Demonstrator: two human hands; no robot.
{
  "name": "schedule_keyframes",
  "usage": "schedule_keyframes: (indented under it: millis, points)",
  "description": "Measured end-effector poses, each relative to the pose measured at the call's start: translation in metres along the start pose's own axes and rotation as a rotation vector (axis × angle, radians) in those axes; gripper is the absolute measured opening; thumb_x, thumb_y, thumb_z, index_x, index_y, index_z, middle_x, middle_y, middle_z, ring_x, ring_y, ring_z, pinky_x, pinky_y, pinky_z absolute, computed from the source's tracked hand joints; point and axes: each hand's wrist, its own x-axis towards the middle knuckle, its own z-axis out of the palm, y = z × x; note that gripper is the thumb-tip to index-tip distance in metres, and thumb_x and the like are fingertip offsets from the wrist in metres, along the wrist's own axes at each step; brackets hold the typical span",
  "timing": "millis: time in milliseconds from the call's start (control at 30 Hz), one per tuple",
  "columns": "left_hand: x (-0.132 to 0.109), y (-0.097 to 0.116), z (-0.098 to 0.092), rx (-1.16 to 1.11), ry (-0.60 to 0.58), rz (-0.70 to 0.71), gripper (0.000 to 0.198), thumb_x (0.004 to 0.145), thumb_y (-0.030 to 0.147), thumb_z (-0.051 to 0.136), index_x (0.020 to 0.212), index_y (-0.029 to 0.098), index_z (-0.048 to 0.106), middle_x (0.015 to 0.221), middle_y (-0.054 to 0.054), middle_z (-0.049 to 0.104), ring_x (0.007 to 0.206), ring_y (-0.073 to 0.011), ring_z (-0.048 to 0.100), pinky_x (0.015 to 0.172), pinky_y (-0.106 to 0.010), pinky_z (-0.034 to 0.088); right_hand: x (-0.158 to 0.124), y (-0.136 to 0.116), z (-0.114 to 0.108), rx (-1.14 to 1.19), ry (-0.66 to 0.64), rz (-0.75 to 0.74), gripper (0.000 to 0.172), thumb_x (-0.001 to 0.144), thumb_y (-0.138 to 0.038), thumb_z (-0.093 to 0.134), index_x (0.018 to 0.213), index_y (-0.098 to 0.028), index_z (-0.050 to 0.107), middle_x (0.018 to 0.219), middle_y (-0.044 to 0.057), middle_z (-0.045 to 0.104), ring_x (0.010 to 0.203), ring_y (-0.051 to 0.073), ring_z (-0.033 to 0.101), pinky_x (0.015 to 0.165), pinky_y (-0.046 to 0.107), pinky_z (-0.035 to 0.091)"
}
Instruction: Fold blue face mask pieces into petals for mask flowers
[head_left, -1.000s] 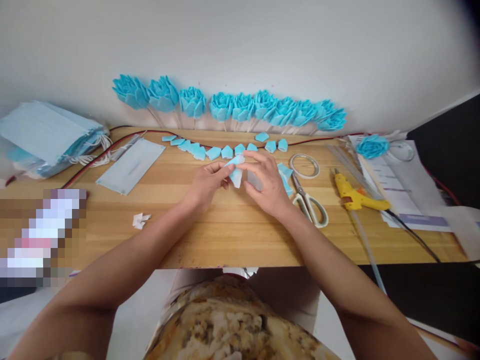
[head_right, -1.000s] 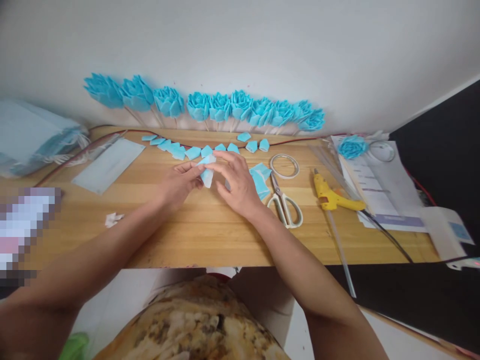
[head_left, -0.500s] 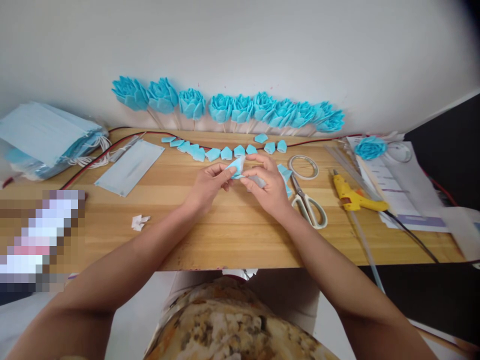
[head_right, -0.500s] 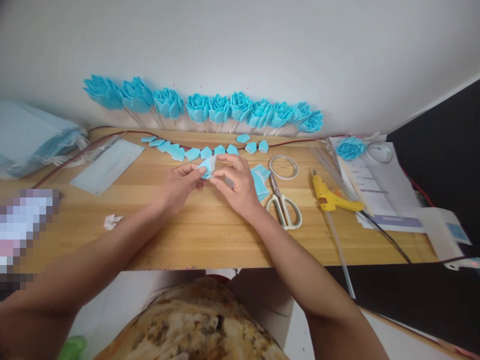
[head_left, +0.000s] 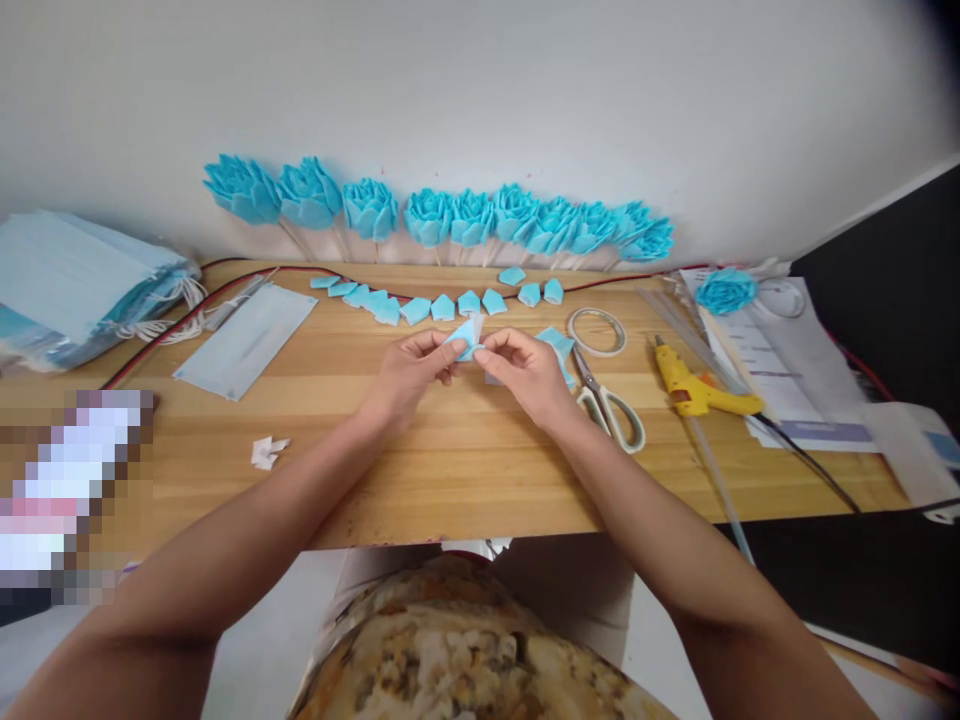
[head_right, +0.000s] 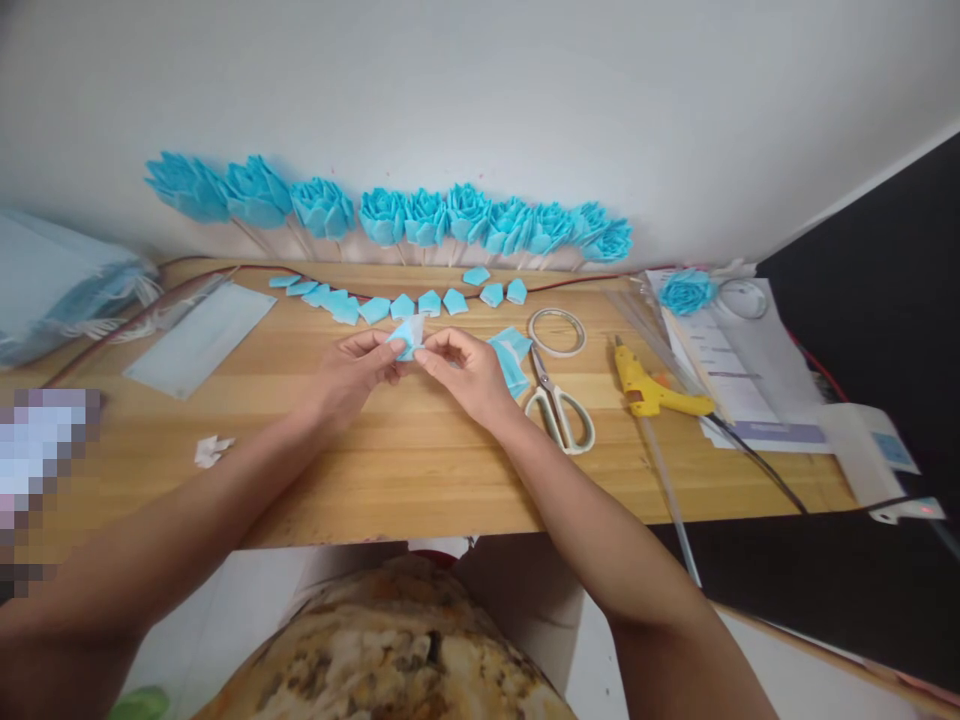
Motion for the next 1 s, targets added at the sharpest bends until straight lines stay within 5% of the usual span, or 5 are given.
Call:
schedule_keyframes:
  millis: [133,267,433,833,1000]
  points:
    - [-0.0001,-0.0008,0.0,0.058,0.003,0.015,0.027,0.073,0.042,0.082,0.071,0.018,0.07,0.064,0.001,0.065,0.059,-0.0097,0.054,0.059,-0.024,0.045,0.0019,0.0046,-0.001,0.047,0.007,0.016,0.028,0.076,-0.045,0.079,0.084,-0.023,0.063,0.075,-0.003,0.063,0.07,0.013,0.055,0.068,0.029,0.045]
    - [-0.0007,0.0006,0.001,0.12,0.013,0.025,0.025,0.074,0.042,0.08,0.071,0.018,0.071,0.064,0.0,0.064,0.059,-0.01,0.054,0.059,-0.025,0.046,0.0034,0.0075,-0.0017,0.123,-0.024,0.065,0.044,0.075,-0.044,0.079,0.112,-0.025,0.066,0.08,-0.003,0.068,0.073,0.014,0.06,0.068,0.029,0.048]
    - [-0.0015,0.0036,0.0025,0.149,0.018,0.041,0.024,0.072,0.04,0.08,0.069,0.018,0.071,0.062,0.0,0.064,0.058,-0.0098,0.052,0.058,-0.025,0.045,0.0029,0.0059,-0.0009,0.128,-0.052,0.047,0.028,0.076,-0.045,0.078,0.091,-0.023,0.072,0.082,0.0,0.071,0.081,0.017,0.066,0.079,0.033,0.053]
    - [-0.0015,0.0027,0.0013,0.239,0.015,0.068,0.028,0.072,0.043,0.079,0.066,0.019,0.067,0.061,0.001,0.062,0.058,-0.0102,0.051,0.058,-0.025,0.044,0.0019,0.0038,-0.0014,0.109,-0.082,0.037,0.028,0.076,-0.046,0.079,0.091,-0.023,0.071,0.079,-0.001,0.069,0.081,0.017,0.065,0.076,0.031,0.053]
    - [-0.0015,0.0049,0.0017,0.219,0.007,0.0,0.025,0.072,0.04,0.079,0.066,0.018,0.068,0.059,0.001,0.063,0.055,-0.0095,0.051,0.056,-0.024,0.043,-0.0003,-0.0005,-0.0069,0.1,-0.145,0.054,0.022,0.087,-0.044,0.068,0.092,-0.023,0.073,0.088,0.0,0.072,0.086,0.017,0.065,0.083,0.032,0.052]
